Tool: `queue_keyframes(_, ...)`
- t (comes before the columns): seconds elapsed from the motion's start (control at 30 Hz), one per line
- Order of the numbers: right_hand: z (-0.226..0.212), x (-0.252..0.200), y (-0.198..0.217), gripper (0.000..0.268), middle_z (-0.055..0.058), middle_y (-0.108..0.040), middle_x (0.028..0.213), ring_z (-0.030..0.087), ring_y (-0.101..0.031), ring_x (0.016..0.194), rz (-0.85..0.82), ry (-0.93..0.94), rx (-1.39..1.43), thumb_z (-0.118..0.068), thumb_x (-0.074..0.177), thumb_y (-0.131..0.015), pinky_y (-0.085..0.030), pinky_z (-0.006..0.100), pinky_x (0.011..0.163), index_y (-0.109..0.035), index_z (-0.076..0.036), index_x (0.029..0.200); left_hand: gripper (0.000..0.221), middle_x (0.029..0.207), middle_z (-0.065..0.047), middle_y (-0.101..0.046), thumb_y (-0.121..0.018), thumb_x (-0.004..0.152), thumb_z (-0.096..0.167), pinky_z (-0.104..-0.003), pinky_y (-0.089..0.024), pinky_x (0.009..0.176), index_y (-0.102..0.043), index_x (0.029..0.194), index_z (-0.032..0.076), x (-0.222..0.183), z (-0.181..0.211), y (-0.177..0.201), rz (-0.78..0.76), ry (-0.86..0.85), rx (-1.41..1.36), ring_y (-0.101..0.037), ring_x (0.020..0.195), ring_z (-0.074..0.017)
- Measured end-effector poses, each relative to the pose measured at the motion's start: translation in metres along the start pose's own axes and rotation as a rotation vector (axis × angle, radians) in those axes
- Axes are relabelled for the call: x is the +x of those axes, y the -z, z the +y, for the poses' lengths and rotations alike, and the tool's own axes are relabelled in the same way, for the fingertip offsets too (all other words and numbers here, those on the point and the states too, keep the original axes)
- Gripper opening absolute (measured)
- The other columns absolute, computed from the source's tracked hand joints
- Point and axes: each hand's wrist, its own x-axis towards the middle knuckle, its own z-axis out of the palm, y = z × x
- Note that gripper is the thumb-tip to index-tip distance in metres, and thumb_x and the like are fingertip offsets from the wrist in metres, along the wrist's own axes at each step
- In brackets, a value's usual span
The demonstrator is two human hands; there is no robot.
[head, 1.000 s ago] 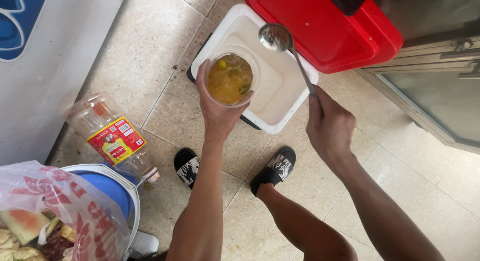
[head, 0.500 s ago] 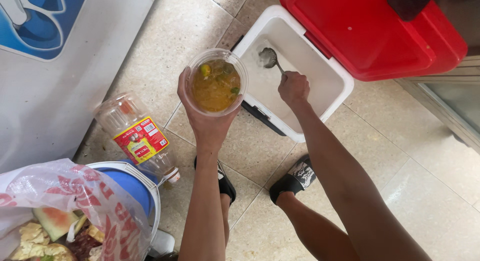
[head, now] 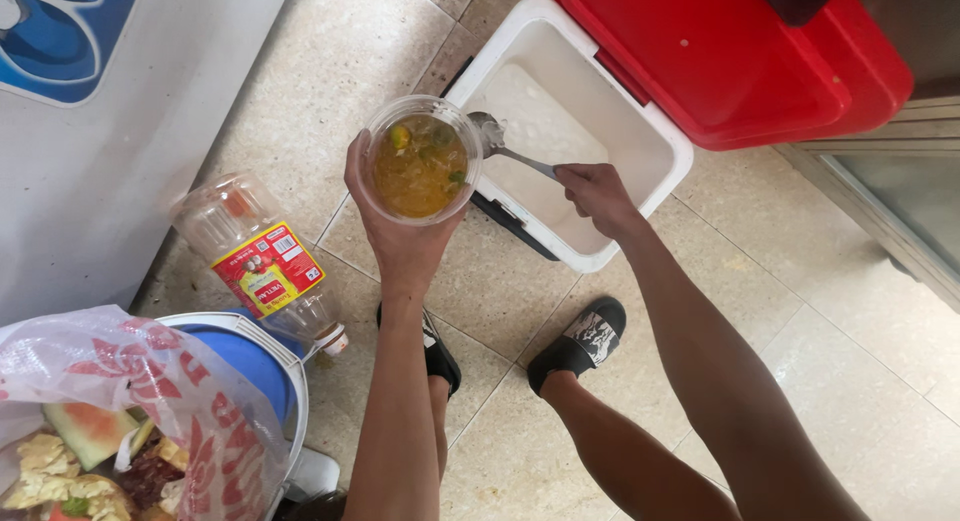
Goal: The person prepares a drink by hand. They slice a small green fruit with a large knife, squeeze it through a strainer into a plastic cup, add ice from a cooler using a ladle, and place a lid and straw on the cup.
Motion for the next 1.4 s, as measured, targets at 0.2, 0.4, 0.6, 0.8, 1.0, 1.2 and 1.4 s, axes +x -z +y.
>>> queue_keyframes(0.2, -0.089, -0.116, 0.046, 0.033, 0.004, -0.063, 0.073, 0.010, -0.049, 0.056, 0.223, -0.028, -0.457, -0.028, 0.099, -0.063, -0.041, 0.029, 0.051, -0.074, -0.009, 0.124, 0.116, 0.163, -0.020, -0.034, -0.097, 0.076, 0.002, -0.047, -0.038, 0.130, -0.019, 0.161, 0.008, -0.009, 0.001, -0.021, -0.055, -0.010, -0.042, -0.039, 0.153, -0.0337)
queue_keyframes(0.4, -0.146, -0.226, 0.076, 0.030, 0.005, -0.066, 0.070, 0.009, -0.059, 0.061, 0.384, 0.289, -0.586, -0.024, 0.103, -0.064, -0.047, 0.029, 0.053, -0.074, -0.006, 0.125, 0.116, 0.161, -0.020, -0.034, -0.097, 0.074, 0.004, -0.051, -0.042, 0.128, -0.019, 0.160, 0.009, -0.014, 0.007, -0.057, -0.115, -0.044, -0.076, -0.041, 0.151, -0.0356)
queue_keyframes(0.6, -0.117, -0.266, 0.023, 0.028, 0.007, -0.066, 0.067, 0.009, -0.054, 0.048, 0.453, 0.725, -0.755, -0.008, 0.102, -0.062, -0.039, 0.026, 0.040, -0.071, 0.002, 0.128, 0.118, 0.158, -0.018, -0.034, -0.097, 0.071, 0.006, -0.051, -0.043, 0.122, -0.019, 0.159, 0.010, -0.013, 0.020, -0.087, -0.177, -0.064, -0.106, -0.042, 0.148, -0.0348)
queue_keyframes(0.8, -0.062, -0.194, 0.034, 0.027, 0.013, -0.069, 0.072, 0.017, -0.060, 0.050, 0.611, 0.722, -0.811, -0.005, 0.105, -0.064, -0.045, 0.030, 0.043, -0.070, 0.003, 0.129, 0.116, 0.159, -0.016, -0.037, -0.097, 0.071, 0.003, -0.051, -0.046, 0.125, -0.022, 0.160, 0.012, -0.012, 0.023, -0.076, -0.149, -0.036, -0.163, -0.044, 0.149, -0.0335)
queue_keyframes(1.0, -0.003, -0.046, 0.025, 0.025, 0.019, -0.074, 0.090, 0.038, -0.073, 0.087, 0.434, -0.025, -1.230, -0.024, 0.099, -0.055, -0.058, 0.048, 0.075, -0.074, -0.008, 0.101, 0.116, 0.162, -0.018, -0.033, -0.096, 0.074, 0.000, -0.051, -0.043, 0.130, -0.021, 0.161, 0.011, -0.006, 0.021, -0.048, -0.097, -0.053, -0.116, -0.040, 0.153, -0.0340)
queue_keyframes(1.2, 0.043, 0.001, -0.012, 0.030, 0.021, -0.074, 0.095, 0.041, -0.071, 0.093, 0.243, 0.028, -1.026, -0.031, 0.103, -0.054, -0.056, 0.048, 0.084, -0.078, -0.012, 0.105, 0.117, 0.162, -0.018, -0.031, -0.097, 0.075, 0.001, -0.052, -0.037, 0.133, -0.019, 0.162, 0.010, -0.002, 0.017, -0.030, -0.052, -0.051, -0.074, -0.037, 0.154, -0.0341)
queue_keyframes(1.4, 0.034, -0.001, -0.014, 0.036, 0.018, -0.076, 0.092, 0.028, -0.074, 0.085, 0.257, 0.060, -0.543, -0.035, 0.097, -0.063, -0.057, 0.039, 0.079, -0.077, -0.010, 0.118, 0.118, 0.162, -0.018, -0.033, -0.097, 0.074, 0.002, -0.050, -0.037, 0.132, -0.019, 0.161, 0.009, -0.002, 0.013, -0.031, -0.038, -0.031, -0.051, -0.038, 0.154, -0.0334)
